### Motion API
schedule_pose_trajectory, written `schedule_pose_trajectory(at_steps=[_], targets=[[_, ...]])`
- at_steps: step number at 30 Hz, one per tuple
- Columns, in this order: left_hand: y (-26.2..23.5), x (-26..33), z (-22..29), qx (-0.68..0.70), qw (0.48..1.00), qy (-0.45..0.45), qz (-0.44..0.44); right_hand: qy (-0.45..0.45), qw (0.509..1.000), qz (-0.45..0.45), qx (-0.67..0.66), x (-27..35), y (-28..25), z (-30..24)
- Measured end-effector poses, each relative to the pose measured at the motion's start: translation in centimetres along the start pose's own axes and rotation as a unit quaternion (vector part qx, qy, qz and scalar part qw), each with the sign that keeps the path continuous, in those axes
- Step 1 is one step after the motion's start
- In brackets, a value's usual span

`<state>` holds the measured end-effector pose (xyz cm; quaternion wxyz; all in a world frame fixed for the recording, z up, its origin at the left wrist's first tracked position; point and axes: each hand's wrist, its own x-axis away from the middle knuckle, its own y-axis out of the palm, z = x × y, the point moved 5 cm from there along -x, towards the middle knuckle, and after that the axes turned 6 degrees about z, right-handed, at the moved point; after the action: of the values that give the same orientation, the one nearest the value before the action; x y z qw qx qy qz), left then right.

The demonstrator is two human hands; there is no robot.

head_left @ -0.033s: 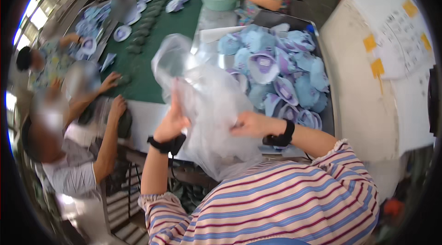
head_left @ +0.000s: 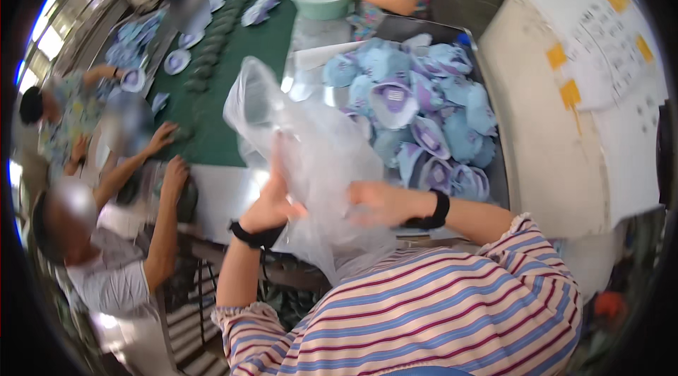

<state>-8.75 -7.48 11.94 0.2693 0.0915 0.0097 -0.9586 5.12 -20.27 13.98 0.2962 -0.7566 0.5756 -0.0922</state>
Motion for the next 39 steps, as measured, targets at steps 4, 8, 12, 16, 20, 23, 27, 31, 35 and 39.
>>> schedule_pose_trajectory(at_steps=[4,8,12,16,20,23,27,31,35,39], targets=[[8.1,3.1,-1.7,-0.156,0.959,0.02,-0.235,-0.002,0.998,0.038,-0.051,3.6,2.7,-4.0],[10.1,2.5,-2.3,-0.147,0.952,-0.01,-0.269,-0.003,0.989,0.138,-0.057,8.1,2.1,-5.3],[13.7,0.0,2.6,-0.148,0.946,0.041,-0.285,0.099,0.965,0.23,-0.078,13.8,0.4,-6.7],[17.1,0.6,5.9,-0.108,0.971,-0.05,-0.21,0.026,0.857,0.512,0.053,19.8,-3.0,-10.2],[24.3,3.6,4.9,-0.169,0.932,0.059,-0.316,-0.092,0.81,0.523,0.248,27.3,-3.2,-14.0],[30.4,7.2,3.4,-0.223,0.89,0.024,-0.397,-0.044,0.88,0.409,0.238,32.2,-0.5,-16.6],[37.7,11.2,2.2,-0.308,0.818,-0.002,-0.487,0.01,0.925,0.365,-0.103,37.8,5.2,-15.3],[47.1,13.6,6.6,-0.337,0.756,0.142,-0.543,-0.085,0.871,0.452,-0.172,43.3,8.7,-16.0],[55.1,14.3,9.6,0.091,0.91,0.052,-0.401,-0.045,0.82,0.551,-0.149,48.0,9.7,-17.4],[59.3,15.9,8.4,0.061,0.877,0.119,-0.462,0.0,0.762,0.639,-0.103,51.3,11.0,-18.1]])
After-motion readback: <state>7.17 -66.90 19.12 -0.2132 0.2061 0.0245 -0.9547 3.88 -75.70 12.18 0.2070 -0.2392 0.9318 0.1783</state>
